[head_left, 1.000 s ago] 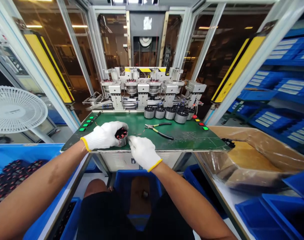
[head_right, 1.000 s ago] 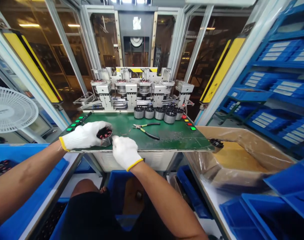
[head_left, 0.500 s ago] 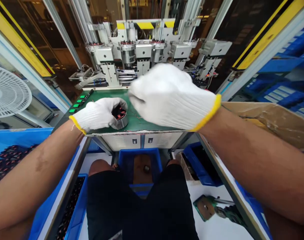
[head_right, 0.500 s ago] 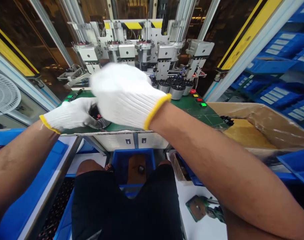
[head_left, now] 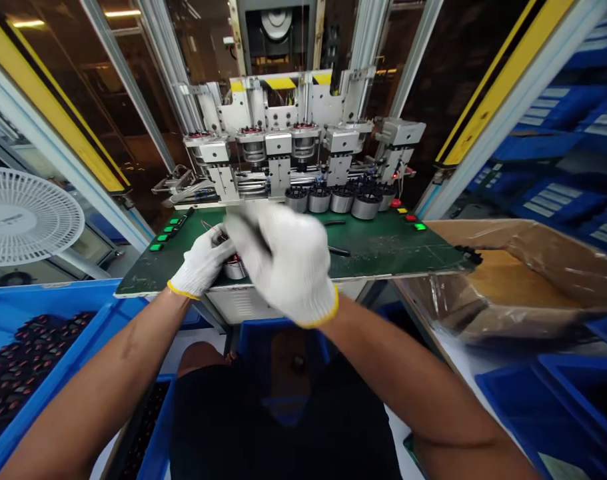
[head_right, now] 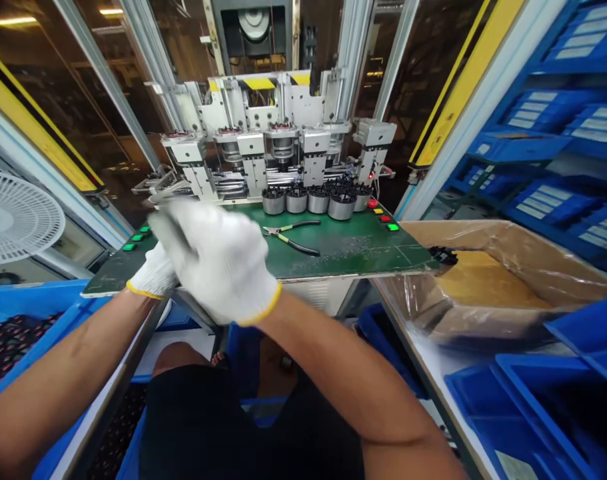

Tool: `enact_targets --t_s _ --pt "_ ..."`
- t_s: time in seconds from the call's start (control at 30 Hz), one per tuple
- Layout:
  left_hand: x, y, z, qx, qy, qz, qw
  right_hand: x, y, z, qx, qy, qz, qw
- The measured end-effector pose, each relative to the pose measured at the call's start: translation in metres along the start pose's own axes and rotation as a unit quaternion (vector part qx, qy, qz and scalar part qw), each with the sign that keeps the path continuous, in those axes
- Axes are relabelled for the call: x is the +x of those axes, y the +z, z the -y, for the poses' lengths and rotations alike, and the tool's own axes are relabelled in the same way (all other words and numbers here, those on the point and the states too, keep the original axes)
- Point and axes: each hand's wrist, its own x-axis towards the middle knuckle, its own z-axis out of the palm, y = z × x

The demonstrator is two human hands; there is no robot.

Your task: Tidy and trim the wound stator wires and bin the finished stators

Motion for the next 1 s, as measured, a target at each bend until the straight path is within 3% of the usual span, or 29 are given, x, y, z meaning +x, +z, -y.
enact_targets --t_s 0.1,0.2,0.3,0.5,0.73,0.87,1.0 --pt "0.001 -0.001 0.011 -0.142 0.052 -0.046 0.987 -0.058 0.007 -0.011 -0.096 -0.018 0.151 0.984" --pt "0.001 -0.007 0.013 -0.098 0.088 -0.043 0.990 -0.083 0.023 -0.027 -0.220 0.041 0.229 0.947" --pt "-0.002 -0.013 0.009 -0.025 0.087 -0.023 0.996 -0.073 0.030 -0.038 -0.271 0.066 0.253 0.926" --pt "-0.005 -0.011 0.009 -0.167 -0.020 0.051 0.984 -0.048 0.032 -0.041 -0.226 0.082 0.282 0.929" --pt "0.000 0.000 0.010 -0.175 0.042 0.020 0.983 -0.057 0.042 -0.026 -0.107 0.060 0.290 0.949" --pt "-0.002 0.010 0.011 -0.239 0.010 0.012 0.971 -0.035 0.028 -0.062 -0.045 -0.009 0.343 0.938" --pt "-0.003 0.014 0.011 -0.329 -0.004 0.037 0.944 0.001 0.037 -0.103 -0.084 0.044 0.315 0.944"
